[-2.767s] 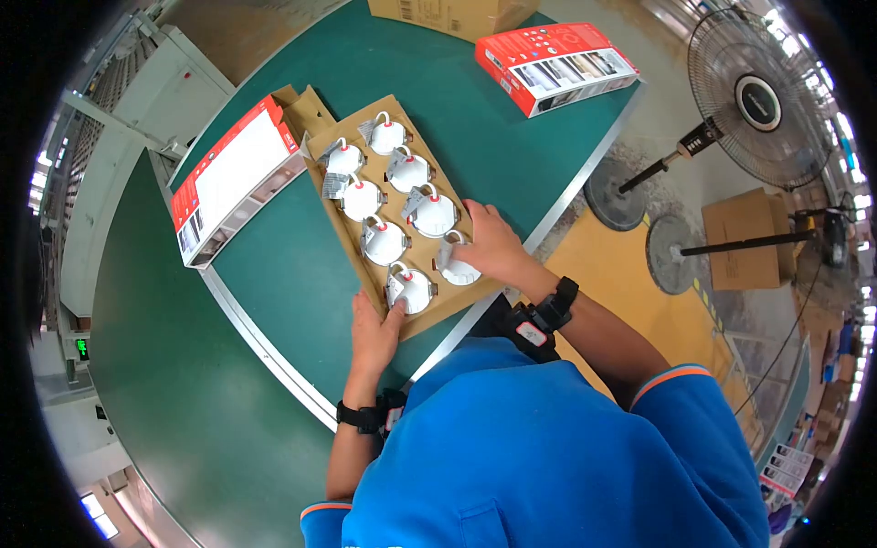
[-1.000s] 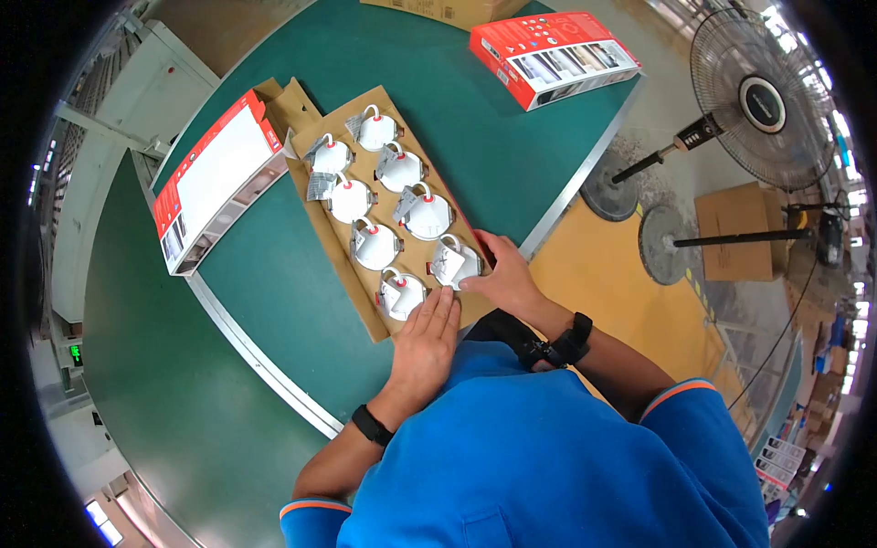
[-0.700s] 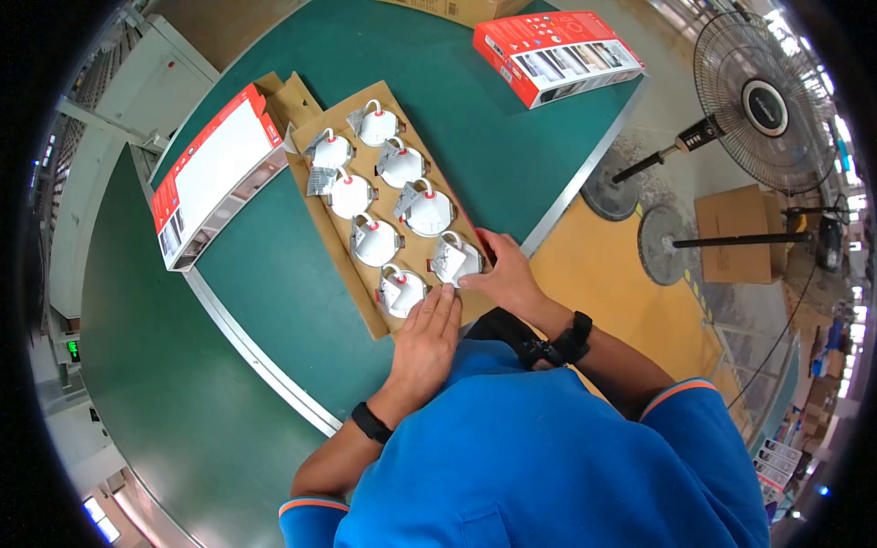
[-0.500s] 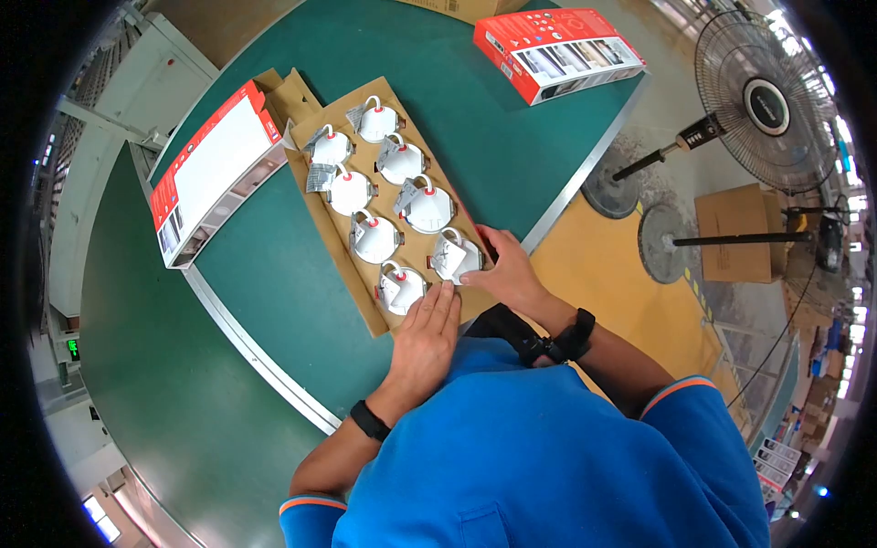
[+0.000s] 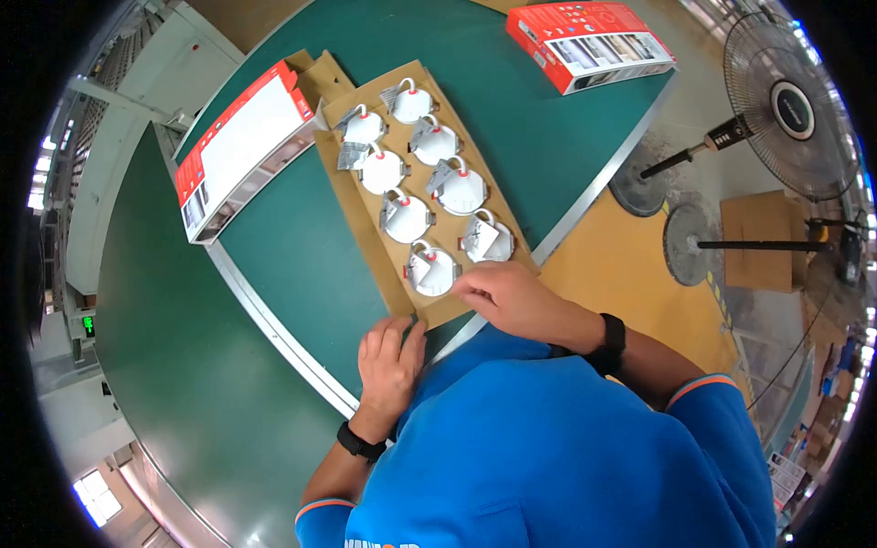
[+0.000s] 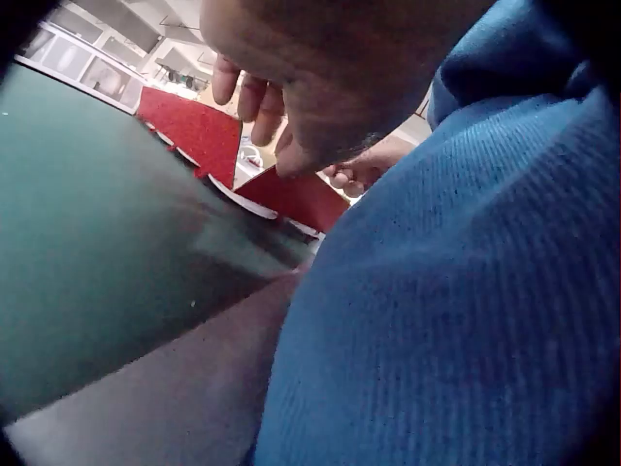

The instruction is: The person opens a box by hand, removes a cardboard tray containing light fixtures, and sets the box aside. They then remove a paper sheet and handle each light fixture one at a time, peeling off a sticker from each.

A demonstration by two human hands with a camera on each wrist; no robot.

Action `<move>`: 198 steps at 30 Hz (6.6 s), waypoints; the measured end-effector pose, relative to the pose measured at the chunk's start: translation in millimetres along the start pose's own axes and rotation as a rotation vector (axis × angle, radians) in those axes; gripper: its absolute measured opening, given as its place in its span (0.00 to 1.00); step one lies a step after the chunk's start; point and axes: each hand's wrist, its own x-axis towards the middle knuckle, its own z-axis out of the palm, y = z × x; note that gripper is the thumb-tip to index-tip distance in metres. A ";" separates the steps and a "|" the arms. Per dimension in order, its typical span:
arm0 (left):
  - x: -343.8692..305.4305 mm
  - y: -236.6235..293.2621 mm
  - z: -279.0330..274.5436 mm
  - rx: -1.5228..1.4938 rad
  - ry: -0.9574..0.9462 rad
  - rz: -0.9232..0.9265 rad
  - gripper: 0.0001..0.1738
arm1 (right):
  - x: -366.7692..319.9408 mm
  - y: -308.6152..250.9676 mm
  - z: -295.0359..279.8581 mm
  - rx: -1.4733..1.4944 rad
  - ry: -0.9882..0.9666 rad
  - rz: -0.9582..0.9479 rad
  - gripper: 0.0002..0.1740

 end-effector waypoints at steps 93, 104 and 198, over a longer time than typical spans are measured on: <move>133.9 -33.1 17.9 -0.045 -0.172 0.081 0.22 | 87.7 54.7 -45.6 -0.506 0.144 0.039 0.10; 128.4 -25.2 31.7 0.045 -0.194 0.027 0.24 | 85.1 43.9 -41.5 -0.469 0.099 0.266 0.19; 76.9 -46.9 16.2 -0.051 -0.089 -0.318 0.20 | 125.6 23.3 23.0 -0.218 -0.150 0.159 0.12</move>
